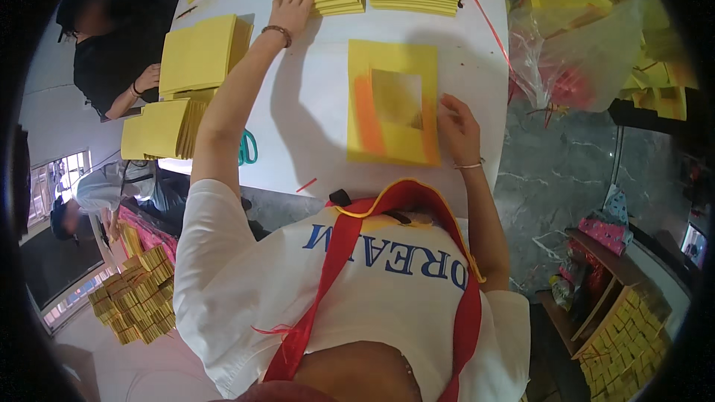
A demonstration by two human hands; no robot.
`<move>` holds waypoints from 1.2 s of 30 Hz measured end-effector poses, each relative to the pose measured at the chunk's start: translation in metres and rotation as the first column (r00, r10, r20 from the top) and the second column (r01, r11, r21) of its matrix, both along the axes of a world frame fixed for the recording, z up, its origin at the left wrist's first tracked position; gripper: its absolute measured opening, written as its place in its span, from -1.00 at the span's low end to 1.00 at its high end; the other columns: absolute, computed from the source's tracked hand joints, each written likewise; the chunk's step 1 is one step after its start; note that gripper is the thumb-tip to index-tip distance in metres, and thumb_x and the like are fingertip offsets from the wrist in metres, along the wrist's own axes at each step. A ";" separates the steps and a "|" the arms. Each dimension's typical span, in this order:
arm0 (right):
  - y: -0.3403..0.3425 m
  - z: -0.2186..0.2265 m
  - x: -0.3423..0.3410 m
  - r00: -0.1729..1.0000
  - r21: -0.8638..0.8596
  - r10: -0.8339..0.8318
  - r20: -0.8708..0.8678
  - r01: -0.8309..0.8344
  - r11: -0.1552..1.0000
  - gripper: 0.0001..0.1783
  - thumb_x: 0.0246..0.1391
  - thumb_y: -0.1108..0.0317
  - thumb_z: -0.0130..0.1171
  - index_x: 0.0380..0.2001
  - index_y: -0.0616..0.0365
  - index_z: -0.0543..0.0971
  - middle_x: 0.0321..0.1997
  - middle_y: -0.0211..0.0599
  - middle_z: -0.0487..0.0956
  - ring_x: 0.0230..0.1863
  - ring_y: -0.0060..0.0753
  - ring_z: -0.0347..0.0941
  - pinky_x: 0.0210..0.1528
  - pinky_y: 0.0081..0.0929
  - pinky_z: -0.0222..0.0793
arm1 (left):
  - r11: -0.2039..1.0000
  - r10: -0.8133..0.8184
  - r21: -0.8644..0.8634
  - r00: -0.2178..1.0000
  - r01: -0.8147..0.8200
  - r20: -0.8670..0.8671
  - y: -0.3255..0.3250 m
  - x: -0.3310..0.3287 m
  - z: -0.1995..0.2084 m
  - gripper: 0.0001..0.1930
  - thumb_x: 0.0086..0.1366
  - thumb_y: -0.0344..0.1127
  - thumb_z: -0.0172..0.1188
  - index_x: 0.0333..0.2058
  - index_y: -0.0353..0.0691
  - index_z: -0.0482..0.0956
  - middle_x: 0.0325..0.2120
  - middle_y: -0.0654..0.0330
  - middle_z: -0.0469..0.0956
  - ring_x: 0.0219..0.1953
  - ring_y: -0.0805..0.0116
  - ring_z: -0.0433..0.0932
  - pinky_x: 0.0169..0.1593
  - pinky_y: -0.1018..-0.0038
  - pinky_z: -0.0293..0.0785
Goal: Folding and bundling stacks of yellow paper on a workspace table.
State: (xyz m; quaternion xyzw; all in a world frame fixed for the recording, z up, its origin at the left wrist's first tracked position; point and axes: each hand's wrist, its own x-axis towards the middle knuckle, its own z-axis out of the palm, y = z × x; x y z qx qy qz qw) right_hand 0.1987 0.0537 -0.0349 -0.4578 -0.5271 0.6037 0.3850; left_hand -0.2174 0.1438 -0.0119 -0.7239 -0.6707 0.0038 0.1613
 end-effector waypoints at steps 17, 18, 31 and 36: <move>-0.016 -0.010 -0.015 0.691 0.531 -0.008 0.722 -0.547 0.647 -0.54 -0.09 0.15 0.18 -0.08 0.04 0.44 -0.02 -0.26 0.42 0.06 -0.19 0.28 0.05 -0.24 0.18 | 0.916 -0.378 0.183 0.619 0.356 0.689 -0.167 0.249 0.061 -0.50 0.01 -0.11 0.15 -0.01 0.03 0.39 0.14 0.03 0.15 0.06 -0.04 0.23 -0.01 -0.05 0.18; -0.017 -0.009 -0.017 0.690 0.528 0.002 0.723 -0.554 0.644 -0.54 -0.09 0.14 0.18 -0.08 0.03 0.44 -0.02 -0.26 0.42 0.07 -0.19 0.28 0.05 -0.24 0.17 | 0.919 -0.373 0.183 0.620 0.348 0.690 -0.176 0.262 0.055 -0.50 0.01 -0.11 0.15 -0.01 0.03 0.39 0.14 0.03 0.15 0.06 -0.04 0.23 -0.01 -0.05 0.18; -0.023 0.026 -0.022 0.575 0.485 -0.032 0.817 -0.656 0.578 -0.52 -0.23 0.12 0.24 -0.13 -0.13 0.47 0.03 -0.45 0.37 0.15 -0.34 0.18 0.07 -0.10 0.05 | 0.988 -0.086 0.117 0.272 -0.102 0.959 -0.160 0.200 0.066 -0.40 -0.03 -0.50 0.09 0.08 -0.20 0.25 -0.18 0.00 0.46 -0.33 0.16 0.50 -0.31 0.40 0.45; -0.021 0.021 -0.019 0.641 0.536 -0.017 0.767 -0.626 0.567 -0.53 -0.21 0.14 0.23 -0.11 -0.16 0.47 0.04 -0.44 0.35 0.14 -0.30 0.19 0.06 -0.10 0.07 | 0.964 0.043 -0.056 -0.058 -0.259 0.997 -0.156 0.151 0.045 -0.52 0.07 -0.43 0.11 0.03 -0.27 0.34 -0.30 0.07 0.52 -0.41 0.47 0.49 -0.34 0.57 0.40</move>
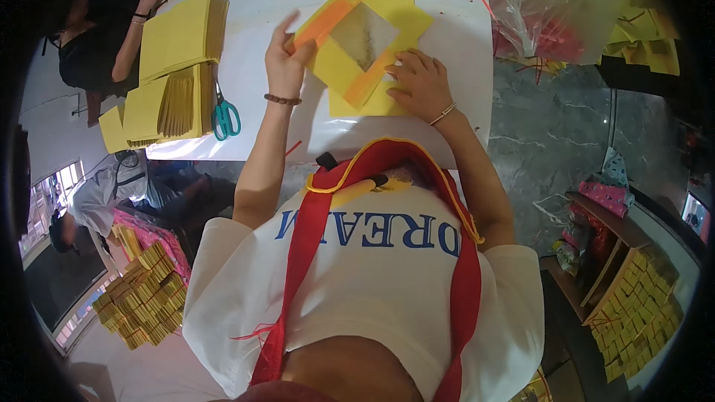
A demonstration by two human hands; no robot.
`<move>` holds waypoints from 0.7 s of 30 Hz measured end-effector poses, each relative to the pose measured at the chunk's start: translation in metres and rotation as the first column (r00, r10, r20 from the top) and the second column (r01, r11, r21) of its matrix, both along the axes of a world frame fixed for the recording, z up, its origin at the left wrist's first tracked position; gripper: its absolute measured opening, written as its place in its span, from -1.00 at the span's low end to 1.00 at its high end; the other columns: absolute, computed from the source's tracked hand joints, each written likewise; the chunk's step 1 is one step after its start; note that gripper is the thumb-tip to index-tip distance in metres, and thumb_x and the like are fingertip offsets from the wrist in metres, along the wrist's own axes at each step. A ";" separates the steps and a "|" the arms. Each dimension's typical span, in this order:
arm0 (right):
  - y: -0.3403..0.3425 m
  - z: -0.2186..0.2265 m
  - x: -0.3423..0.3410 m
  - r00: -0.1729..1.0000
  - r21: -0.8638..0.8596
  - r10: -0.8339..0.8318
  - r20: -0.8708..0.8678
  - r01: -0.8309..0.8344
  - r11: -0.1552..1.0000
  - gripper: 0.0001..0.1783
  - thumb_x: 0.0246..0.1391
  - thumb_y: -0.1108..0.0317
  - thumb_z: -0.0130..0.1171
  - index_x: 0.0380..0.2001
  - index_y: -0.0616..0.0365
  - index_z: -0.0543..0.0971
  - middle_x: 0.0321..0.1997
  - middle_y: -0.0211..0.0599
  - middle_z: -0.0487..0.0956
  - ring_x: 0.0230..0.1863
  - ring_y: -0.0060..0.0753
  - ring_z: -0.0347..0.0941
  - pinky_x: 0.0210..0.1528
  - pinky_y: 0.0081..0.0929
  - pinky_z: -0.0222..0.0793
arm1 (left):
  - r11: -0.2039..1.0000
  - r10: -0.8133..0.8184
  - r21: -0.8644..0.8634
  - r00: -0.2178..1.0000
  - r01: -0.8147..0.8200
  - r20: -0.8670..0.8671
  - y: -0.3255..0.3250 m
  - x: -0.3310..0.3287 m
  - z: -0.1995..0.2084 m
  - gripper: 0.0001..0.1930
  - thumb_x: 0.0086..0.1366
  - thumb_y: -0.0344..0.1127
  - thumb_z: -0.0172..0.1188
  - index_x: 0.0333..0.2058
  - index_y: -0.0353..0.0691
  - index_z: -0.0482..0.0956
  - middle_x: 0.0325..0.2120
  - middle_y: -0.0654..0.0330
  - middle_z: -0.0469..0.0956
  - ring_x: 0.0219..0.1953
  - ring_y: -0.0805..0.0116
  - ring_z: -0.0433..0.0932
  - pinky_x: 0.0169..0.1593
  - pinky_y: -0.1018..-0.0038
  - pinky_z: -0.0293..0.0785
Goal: Folding and bundling stacks of yellow paper on a workspace table.
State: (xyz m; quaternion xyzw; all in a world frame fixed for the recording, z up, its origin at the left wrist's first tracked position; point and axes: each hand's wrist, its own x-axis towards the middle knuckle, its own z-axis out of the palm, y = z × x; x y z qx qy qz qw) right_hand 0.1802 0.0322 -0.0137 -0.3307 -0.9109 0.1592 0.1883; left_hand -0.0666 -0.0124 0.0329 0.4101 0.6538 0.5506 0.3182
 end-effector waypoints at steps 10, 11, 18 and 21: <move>-0.004 -0.011 0.015 0.835 -0.546 -0.486 -0.258 0.290 0.786 -0.56 -0.04 0.28 0.14 -0.02 0.05 0.42 -0.10 -0.20 0.40 -0.38 -0.37 0.45 -0.30 -0.52 0.39 | 0.929 0.152 -0.369 0.932 -0.021 0.330 -0.063 0.036 -0.011 -0.61 0.12 -0.40 0.14 -0.04 -0.33 0.46 -0.45 0.30 0.45 -0.45 0.63 0.31 -0.41 0.64 0.26; -0.004 -0.012 0.013 0.840 -0.539 -0.467 -0.276 0.268 0.799 -0.55 -0.04 0.28 0.14 -0.02 0.04 0.41 -0.11 -0.20 0.41 -0.40 -0.39 0.44 -0.29 -0.52 0.39 | 0.929 0.156 -0.368 0.931 -0.026 0.330 -0.065 0.038 -0.013 -0.61 0.12 -0.40 0.14 -0.04 -0.33 0.46 -0.45 0.30 0.45 -0.45 0.63 0.31 -0.41 0.64 0.26; 0.002 -0.005 0.002 0.866 -0.488 -0.452 -0.215 0.305 0.817 -0.54 -0.05 0.24 0.13 -0.02 0.05 0.42 -0.14 -0.26 0.42 -0.45 -0.46 0.40 -0.34 -0.52 0.36 | 0.958 -0.050 -0.272 0.989 0.087 0.140 -0.074 0.042 -0.025 -0.62 0.12 -0.45 0.11 -0.03 -0.25 0.46 -0.64 0.37 0.29 -0.67 0.63 0.16 -0.61 0.64 0.12; -0.001 -0.003 0.003 0.873 -0.527 -0.467 -0.141 0.333 0.782 -0.56 -0.07 0.22 0.13 -0.06 0.07 0.45 -0.14 -0.29 0.42 -0.46 -0.49 0.38 -0.34 -0.54 0.35 | 0.949 -0.105 -0.275 0.976 0.157 0.193 -0.079 0.044 -0.033 -0.64 0.13 -0.46 0.11 -0.04 -0.26 0.46 -0.67 0.37 0.29 -0.67 0.64 0.17 -0.61 0.63 0.12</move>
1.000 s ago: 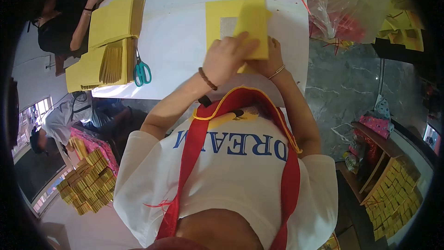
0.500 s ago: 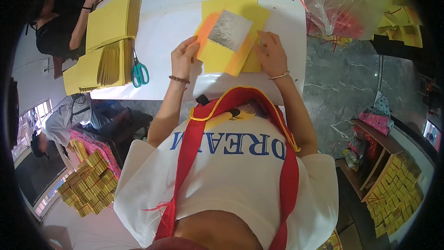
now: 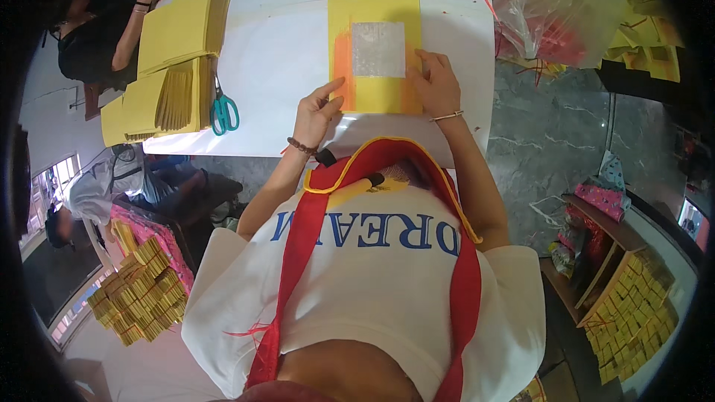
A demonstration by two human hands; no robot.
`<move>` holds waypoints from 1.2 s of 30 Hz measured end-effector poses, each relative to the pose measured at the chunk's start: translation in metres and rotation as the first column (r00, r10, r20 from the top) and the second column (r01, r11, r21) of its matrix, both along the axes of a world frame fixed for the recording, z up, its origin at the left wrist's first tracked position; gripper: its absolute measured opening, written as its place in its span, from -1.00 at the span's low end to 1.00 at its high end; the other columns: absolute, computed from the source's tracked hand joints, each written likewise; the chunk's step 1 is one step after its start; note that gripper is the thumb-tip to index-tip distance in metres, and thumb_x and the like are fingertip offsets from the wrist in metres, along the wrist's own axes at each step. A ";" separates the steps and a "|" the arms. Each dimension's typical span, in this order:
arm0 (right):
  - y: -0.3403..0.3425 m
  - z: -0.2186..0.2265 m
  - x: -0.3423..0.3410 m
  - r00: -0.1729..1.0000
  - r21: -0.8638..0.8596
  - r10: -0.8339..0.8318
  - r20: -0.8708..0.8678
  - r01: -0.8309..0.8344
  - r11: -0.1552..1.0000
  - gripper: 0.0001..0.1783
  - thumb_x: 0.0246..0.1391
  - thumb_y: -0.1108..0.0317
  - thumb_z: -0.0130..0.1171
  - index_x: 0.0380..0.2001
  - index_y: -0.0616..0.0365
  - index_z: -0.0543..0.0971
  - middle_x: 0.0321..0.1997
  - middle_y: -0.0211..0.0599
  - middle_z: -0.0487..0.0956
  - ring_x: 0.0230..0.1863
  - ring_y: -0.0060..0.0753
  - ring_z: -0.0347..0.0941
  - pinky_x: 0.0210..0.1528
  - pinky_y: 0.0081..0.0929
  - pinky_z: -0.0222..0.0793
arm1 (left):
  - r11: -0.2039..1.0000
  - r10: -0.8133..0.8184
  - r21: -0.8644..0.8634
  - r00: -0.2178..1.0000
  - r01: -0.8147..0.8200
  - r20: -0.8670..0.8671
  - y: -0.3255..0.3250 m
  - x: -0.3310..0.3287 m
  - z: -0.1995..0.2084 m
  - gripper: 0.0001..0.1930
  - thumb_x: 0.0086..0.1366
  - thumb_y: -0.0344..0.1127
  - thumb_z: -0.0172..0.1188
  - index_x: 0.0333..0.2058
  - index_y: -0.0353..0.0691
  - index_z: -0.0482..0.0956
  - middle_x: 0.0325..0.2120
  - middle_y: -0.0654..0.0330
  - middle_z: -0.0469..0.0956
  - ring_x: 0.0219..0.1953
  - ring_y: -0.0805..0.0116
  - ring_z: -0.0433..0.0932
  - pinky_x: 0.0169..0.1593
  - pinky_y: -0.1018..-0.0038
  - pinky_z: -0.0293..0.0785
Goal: Folding and bundling stacks of yellow paper on a workspace table.
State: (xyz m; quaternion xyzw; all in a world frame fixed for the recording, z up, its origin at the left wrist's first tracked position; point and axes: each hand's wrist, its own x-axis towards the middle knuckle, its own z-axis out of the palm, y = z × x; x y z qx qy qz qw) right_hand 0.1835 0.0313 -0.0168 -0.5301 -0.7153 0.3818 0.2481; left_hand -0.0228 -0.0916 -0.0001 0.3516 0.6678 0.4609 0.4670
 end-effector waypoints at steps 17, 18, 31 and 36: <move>-0.008 -0.008 0.004 0.999 0.057 0.030 0.043 -0.032 0.998 -0.56 -0.09 0.29 0.20 -0.07 0.12 0.49 -0.12 -0.31 0.40 -0.47 -0.56 0.37 -0.36 -0.62 0.35 | 0.996 0.003 -0.088 1.000 -0.003 -0.003 0.001 -0.006 -0.006 -0.67 0.14 -0.45 0.11 -0.07 -0.28 0.48 -0.73 0.40 0.26 -0.70 0.65 0.17 -0.64 0.62 0.10; -0.007 -0.008 0.004 0.998 0.055 0.032 0.056 -0.035 0.998 -0.56 -0.09 0.29 0.20 -0.07 0.11 0.48 -0.10 -0.30 0.39 -0.46 -0.55 0.38 -0.35 -0.61 0.35 | 0.996 0.006 -0.089 1.000 -0.006 -0.003 0.001 -0.006 -0.008 -0.67 0.14 -0.45 0.11 -0.07 -0.28 0.48 -0.73 0.40 0.26 -0.70 0.65 0.17 -0.64 0.62 0.10; -0.004 -0.011 0.001 0.991 0.119 0.066 0.114 -0.080 0.990 -0.53 -0.10 0.25 0.20 -0.05 0.05 0.47 -0.01 -0.28 0.37 -0.38 -0.47 0.39 -0.28 -0.57 0.37 | 0.996 0.027 -0.085 0.996 -0.020 0.081 0.003 -0.007 -0.011 -0.68 0.15 -0.46 0.11 -0.08 -0.28 0.48 -0.72 0.42 0.22 -0.70 0.66 0.16 -0.65 0.64 0.08; -0.002 -0.013 0.002 0.990 0.167 0.079 0.116 -0.098 0.981 -0.53 -0.11 0.23 0.20 -0.05 0.05 0.47 -0.01 -0.30 0.38 -0.33 -0.45 0.39 -0.24 -0.57 0.36 | 0.997 0.045 -0.066 0.987 -0.035 0.155 0.001 -0.007 -0.009 -0.72 0.16 -0.47 0.10 -0.11 -0.29 0.49 -0.71 0.45 0.18 -0.71 0.68 0.14 -0.66 0.66 0.06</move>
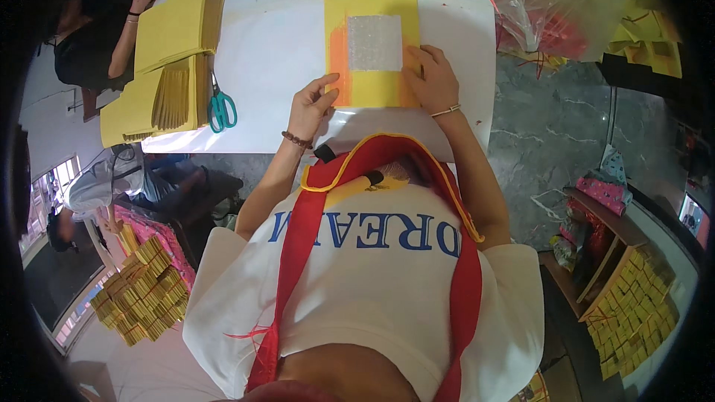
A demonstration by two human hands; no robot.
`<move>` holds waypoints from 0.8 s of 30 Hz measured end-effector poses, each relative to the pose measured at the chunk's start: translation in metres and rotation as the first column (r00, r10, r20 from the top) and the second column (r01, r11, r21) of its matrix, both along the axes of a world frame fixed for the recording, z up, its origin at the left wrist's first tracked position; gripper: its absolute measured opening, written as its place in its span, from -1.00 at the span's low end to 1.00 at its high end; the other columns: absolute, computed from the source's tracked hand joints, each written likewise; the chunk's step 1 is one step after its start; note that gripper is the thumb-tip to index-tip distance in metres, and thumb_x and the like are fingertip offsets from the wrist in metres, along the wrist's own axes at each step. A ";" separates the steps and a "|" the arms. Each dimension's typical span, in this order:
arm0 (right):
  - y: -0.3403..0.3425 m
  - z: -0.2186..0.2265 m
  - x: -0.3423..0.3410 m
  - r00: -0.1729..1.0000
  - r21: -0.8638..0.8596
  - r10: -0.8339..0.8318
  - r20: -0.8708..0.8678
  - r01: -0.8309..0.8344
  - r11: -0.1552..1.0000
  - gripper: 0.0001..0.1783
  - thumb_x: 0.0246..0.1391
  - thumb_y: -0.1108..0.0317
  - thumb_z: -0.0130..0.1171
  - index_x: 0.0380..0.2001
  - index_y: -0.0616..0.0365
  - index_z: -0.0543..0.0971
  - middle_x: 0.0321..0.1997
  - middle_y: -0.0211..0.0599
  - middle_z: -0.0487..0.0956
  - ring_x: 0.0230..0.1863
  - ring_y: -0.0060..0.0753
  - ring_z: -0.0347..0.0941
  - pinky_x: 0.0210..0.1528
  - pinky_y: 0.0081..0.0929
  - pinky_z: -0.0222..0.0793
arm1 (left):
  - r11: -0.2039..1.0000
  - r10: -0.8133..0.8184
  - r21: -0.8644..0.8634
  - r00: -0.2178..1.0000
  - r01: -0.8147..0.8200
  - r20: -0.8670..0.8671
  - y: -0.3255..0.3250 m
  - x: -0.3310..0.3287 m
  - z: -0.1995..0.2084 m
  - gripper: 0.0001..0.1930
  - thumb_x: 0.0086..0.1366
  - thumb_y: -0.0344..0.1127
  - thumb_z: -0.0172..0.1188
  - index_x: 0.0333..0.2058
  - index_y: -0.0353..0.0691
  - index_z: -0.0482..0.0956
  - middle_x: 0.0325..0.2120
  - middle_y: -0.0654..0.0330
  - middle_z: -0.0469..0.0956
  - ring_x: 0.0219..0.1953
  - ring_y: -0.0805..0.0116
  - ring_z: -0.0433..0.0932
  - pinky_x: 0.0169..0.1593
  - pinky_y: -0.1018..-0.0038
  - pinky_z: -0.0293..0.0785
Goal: Folding and bundling stacks of yellow paper on a workspace table.
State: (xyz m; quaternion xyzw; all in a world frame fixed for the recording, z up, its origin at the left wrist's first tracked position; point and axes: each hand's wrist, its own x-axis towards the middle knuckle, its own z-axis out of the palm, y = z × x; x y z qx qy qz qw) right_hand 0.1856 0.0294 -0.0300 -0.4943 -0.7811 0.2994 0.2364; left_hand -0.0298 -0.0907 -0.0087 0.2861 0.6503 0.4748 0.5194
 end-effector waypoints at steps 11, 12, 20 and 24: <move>0.002 -0.001 0.002 1.000 -0.049 0.001 -0.020 -0.002 0.999 -0.53 -0.11 0.23 0.21 -0.06 0.04 0.47 -0.02 -0.28 0.37 -0.31 -0.44 0.40 -0.22 -0.55 0.37 | 0.999 0.007 0.044 0.948 0.008 -0.317 -0.001 -0.004 0.003 -0.70 0.15 -0.38 0.13 -0.10 -0.23 0.49 -0.71 0.37 0.27 -0.67 0.56 0.25 -0.57 0.56 0.24; 0.002 0.001 0.002 0.999 -0.079 -0.005 -0.034 0.003 0.997 -0.53 -0.11 0.23 0.21 -0.06 0.05 0.48 -0.02 -0.28 0.37 -0.31 -0.44 0.40 -0.22 -0.55 0.38 | 0.999 -0.003 0.040 0.950 0.016 -0.311 -0.001 -0.005 0.006 -0.70 0.15 -0.38 0.13 -0.10 -0.23 0.49 -0.71 0.37 0.27 -0.67 0.56 0.25 -0.57 0.56 0.24; 0.006 0.003 0.003 0.998 -0.091 0.017 -0.060 -0.023 0.996 -0.54 -0.15 0.20 0.22 -0.09 0.02 0.50 -0.05 -0.30 0.39 -0.36 -0.43 0.42 -0.25 -0.52 0.38 | 0.920 -0.019 0.243 0.655 0.307 -0.756 0.004 0.012 0.002 -0.58 0.18 -0.31 0.05 0.04 -0.19 0.33 0.00 -0.08 0.27 0.07 -0.04 0.19 0.10 0.25 0.15; 0.006 0.002 0.004 0.998 -0.116 0.021 -0.067 -0.028 0.993 -0.54 -0.13 0.23 0.23 -0.07 0.04 0.48 -0.05 -0.30 0.37 -0.33 -0.47 0.42 -0.22 -0.54 0.38 | 0.922 -0.005 0.295 0.768 0.253 -0.641 0.007 0.021 -0.011 -0.49 0.22 -0.29 -0.01 0.13 -0.28 0.15 0.14 -0.16 0.06 0.22 -0.12 -0.06 0.24 0.21 -0.07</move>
